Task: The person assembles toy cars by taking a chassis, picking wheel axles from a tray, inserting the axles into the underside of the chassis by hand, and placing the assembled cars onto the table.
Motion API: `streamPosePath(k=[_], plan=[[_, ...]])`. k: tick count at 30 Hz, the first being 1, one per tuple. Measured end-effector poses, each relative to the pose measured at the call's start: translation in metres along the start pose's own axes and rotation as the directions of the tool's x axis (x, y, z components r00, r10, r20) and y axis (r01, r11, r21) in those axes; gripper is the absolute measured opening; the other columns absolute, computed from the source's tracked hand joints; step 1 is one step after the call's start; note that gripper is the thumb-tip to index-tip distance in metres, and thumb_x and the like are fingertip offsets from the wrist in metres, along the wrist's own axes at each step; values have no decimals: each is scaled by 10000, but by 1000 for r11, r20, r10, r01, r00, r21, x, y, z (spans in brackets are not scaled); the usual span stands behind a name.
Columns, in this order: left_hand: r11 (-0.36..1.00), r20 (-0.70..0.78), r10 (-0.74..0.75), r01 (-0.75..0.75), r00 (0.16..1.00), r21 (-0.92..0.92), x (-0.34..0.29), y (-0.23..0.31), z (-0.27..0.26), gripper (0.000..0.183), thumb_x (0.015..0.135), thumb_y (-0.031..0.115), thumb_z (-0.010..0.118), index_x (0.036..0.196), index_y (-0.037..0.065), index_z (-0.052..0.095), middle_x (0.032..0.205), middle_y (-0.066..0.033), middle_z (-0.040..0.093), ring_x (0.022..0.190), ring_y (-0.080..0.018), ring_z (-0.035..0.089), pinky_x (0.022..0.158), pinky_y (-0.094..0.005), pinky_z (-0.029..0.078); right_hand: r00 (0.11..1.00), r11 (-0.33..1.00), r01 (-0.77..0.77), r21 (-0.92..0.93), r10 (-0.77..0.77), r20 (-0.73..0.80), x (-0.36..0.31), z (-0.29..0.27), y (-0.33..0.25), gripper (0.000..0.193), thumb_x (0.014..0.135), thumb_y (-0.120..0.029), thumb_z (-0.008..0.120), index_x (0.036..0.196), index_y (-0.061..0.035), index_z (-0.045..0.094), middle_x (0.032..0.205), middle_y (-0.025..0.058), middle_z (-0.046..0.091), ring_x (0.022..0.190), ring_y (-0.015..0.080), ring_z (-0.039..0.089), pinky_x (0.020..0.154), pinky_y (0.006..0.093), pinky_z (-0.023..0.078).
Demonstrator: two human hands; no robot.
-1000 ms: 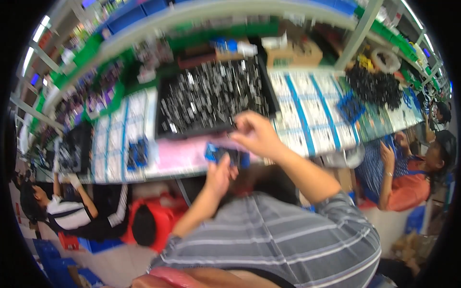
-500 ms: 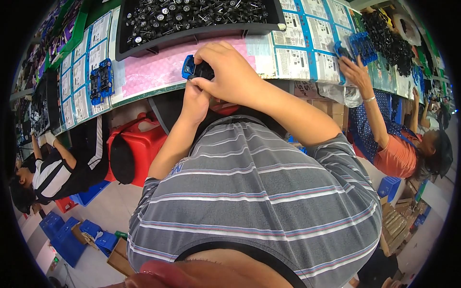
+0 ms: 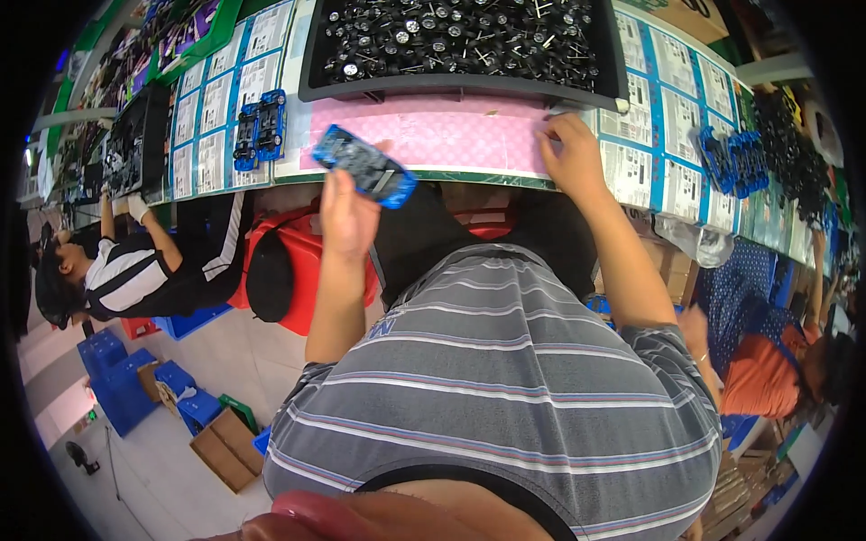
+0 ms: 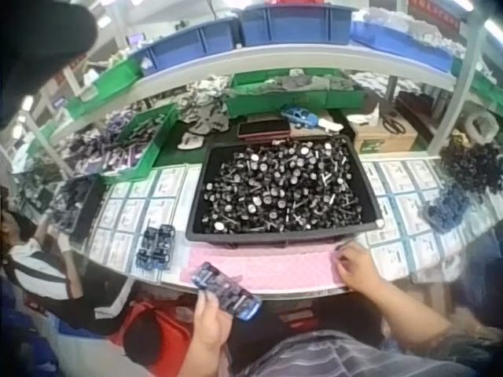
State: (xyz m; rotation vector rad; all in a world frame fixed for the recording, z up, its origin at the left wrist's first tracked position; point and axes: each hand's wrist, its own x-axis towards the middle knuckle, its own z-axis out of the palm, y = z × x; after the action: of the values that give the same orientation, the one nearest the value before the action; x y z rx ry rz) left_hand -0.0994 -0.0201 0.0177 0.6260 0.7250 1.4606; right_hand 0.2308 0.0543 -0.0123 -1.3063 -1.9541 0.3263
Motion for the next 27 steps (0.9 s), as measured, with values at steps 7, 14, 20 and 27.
streamPosePath(k=[7, 14, 20, 27], plan=[[899, -322, 308, -164, 895, 405, 21, 127, -111, 282, 1047, 294, 482, 1232, 82, 507, 1130, -65, 626, 981, -185, 635, 843, -370, 535, 997, 995, -76, -72, 77, 21, 6, 4, -2, 106, 785, -64, 692, 777, -16, 598, 795, 154, 573, 753, 367, 590, 663, 443, 476], [717, -522, 239, 214, 819, 664, 76, 222, -276, 426, 1015, 368, 539, 1311, 61, 544, 1209, -70, 643, 1025, -195, 634, 775, -319, 521, 999, 1000, 21, -24, -22, -43, 0, 2, 6, 98, 779, -65, 695, 768, -5, 618, 821, 155, 608, 765, 357, 606, 679, 432, 493], [640, -640, 77, 454, 765, 620, 131, 214, -297, 505, 1027, 417, 470, 1406, 84, 500, 1342, -62, 598, 1127, -224, 611, 873, -364, 507, 982, 989, -145, 12, 146, -118, -18, -50, 17, 85, 825, -67, 706, 844, -2, 655, 806, 128, 630, 724, 273, 630, 661, 340, 505], [520, -499, 201, 340, 843, 783, 144, 200, -283, 487, 1056, 319, 444, 1388, -34, 490, 1313, -128, 602, 1115, -239, 612, 976, -353, 463, 900, 657, -334, -676, 8, -436, -59, -181, 147, 389, 760, -151, 803, 1103, -33, 662, 1049, 148, 681, 954, 286, 669, 826, 355, 523]])
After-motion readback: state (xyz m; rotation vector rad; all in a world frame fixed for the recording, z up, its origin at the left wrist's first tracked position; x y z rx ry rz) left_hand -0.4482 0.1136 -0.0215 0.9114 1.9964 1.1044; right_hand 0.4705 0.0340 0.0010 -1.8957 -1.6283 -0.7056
